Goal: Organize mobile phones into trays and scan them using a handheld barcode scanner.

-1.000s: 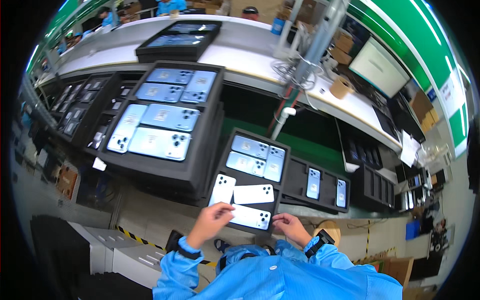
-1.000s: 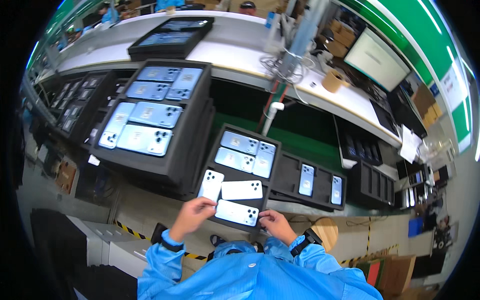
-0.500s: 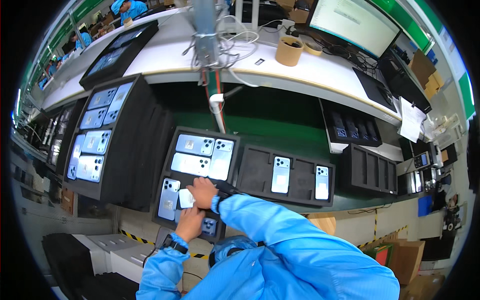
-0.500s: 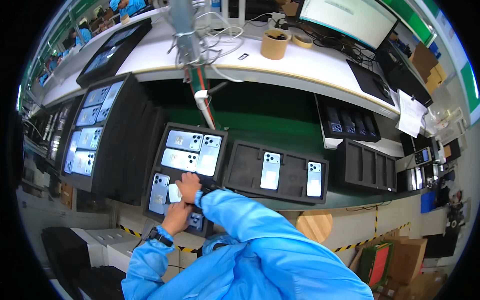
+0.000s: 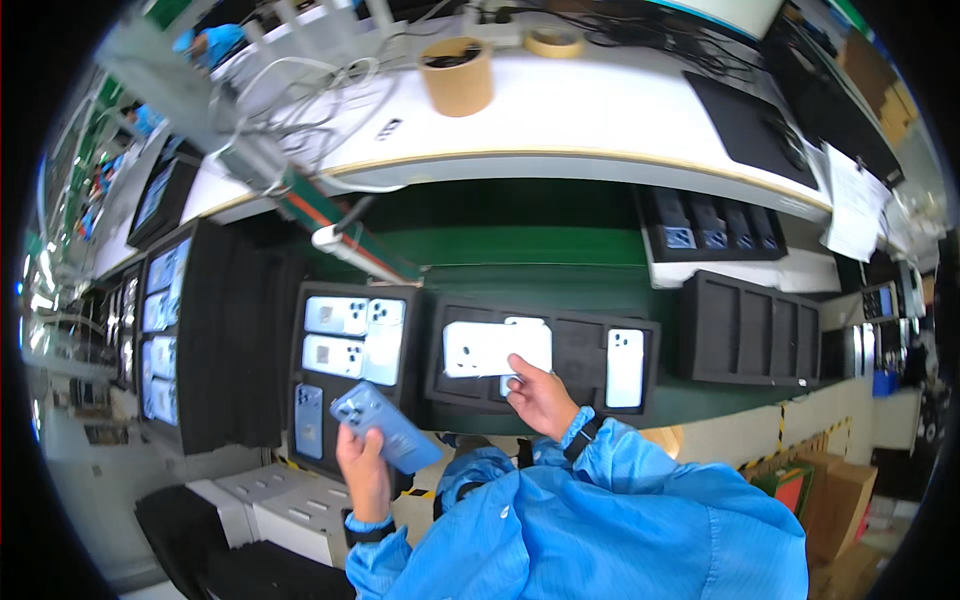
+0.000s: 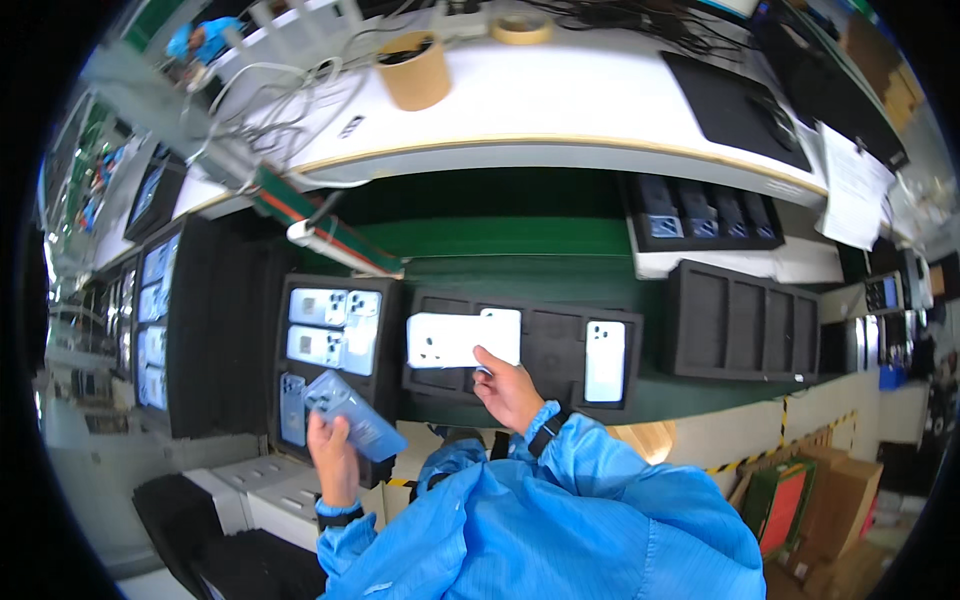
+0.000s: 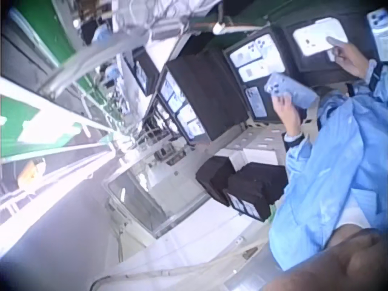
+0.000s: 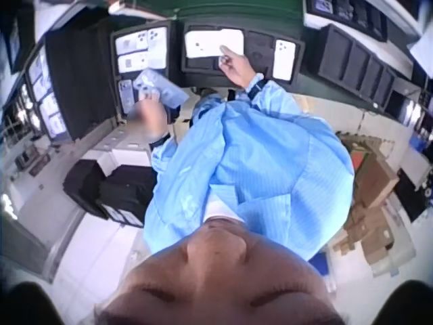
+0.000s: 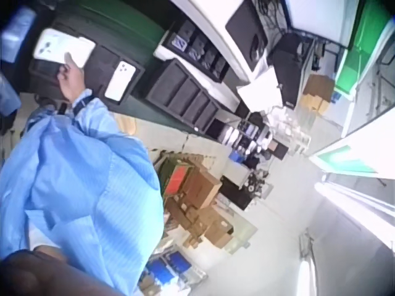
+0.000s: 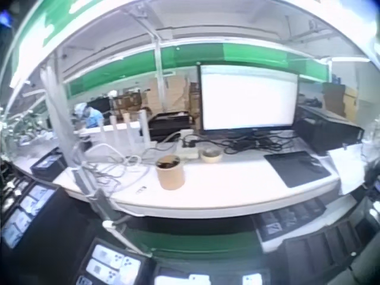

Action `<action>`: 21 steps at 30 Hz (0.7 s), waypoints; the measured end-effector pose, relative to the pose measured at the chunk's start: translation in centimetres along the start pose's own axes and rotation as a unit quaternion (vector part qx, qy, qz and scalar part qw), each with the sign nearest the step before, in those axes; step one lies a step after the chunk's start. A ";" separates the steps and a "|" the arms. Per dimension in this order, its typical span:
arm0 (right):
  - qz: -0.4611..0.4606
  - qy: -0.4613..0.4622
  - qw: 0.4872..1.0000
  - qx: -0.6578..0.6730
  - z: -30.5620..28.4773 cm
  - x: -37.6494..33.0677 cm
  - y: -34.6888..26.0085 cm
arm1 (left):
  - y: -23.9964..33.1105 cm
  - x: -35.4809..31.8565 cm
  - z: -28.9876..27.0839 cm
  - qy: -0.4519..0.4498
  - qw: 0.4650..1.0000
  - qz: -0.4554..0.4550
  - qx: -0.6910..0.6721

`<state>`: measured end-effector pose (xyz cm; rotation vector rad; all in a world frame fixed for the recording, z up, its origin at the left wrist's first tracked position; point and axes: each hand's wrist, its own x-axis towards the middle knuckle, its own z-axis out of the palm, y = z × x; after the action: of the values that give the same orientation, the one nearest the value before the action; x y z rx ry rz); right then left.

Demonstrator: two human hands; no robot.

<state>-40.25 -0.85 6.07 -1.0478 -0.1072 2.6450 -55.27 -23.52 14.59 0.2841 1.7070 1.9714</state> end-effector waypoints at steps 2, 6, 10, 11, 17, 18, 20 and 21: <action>-0.028 0.070 0.987 0.139 -5.2 -0.4 -0.1 | -3.5 3.3 3.5 -0.032 0.998 -0.060 -0.016; -0.081 0.092 0.944 0.306 -10.1 -1.8 0.8 | -11.1 9.4 5.8 -0.072 0.981 -0.158 0.085; -0.048 0.000 0.921 0.387 -11.7 -1.3 2.9 | -15.2 13.0 6.5 -0.090 0.960 -0.160 0.213; -0.029 -0.042 0.914 0.403 -11.3 -1.3 3.5 | -16.1 13.6 6.5 -0.104 0.958 -0.158 0.214; -0.047 0.143 0.919 0.365 -9.3 1.5 4.3 | -16.5 14.3 8.4 -0.126 0.939 -0.143 0.287; -0.040 0.181 0.932 0.312 -9.4 0.9 4.1 | -16.2 13.9 9.0 -0.137 0.936 -0.136 0.295; 0.026 0.153 0.957 0.244 -9.1 -1.5 2.7 | -18.0 14.1 7.6 -0.153 0.928 -0.066 0.333; 0.092 0.122 0.973 0.173 -9.2 -3.1 1.7 | -19.0 14.1 6.7 -0.167 0.915 0.007 0.368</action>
<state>-32.23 -3.77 1.08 -1.2954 0.5083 2.5326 -59.42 -9.21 -4.95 0.8408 2.1266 1.1096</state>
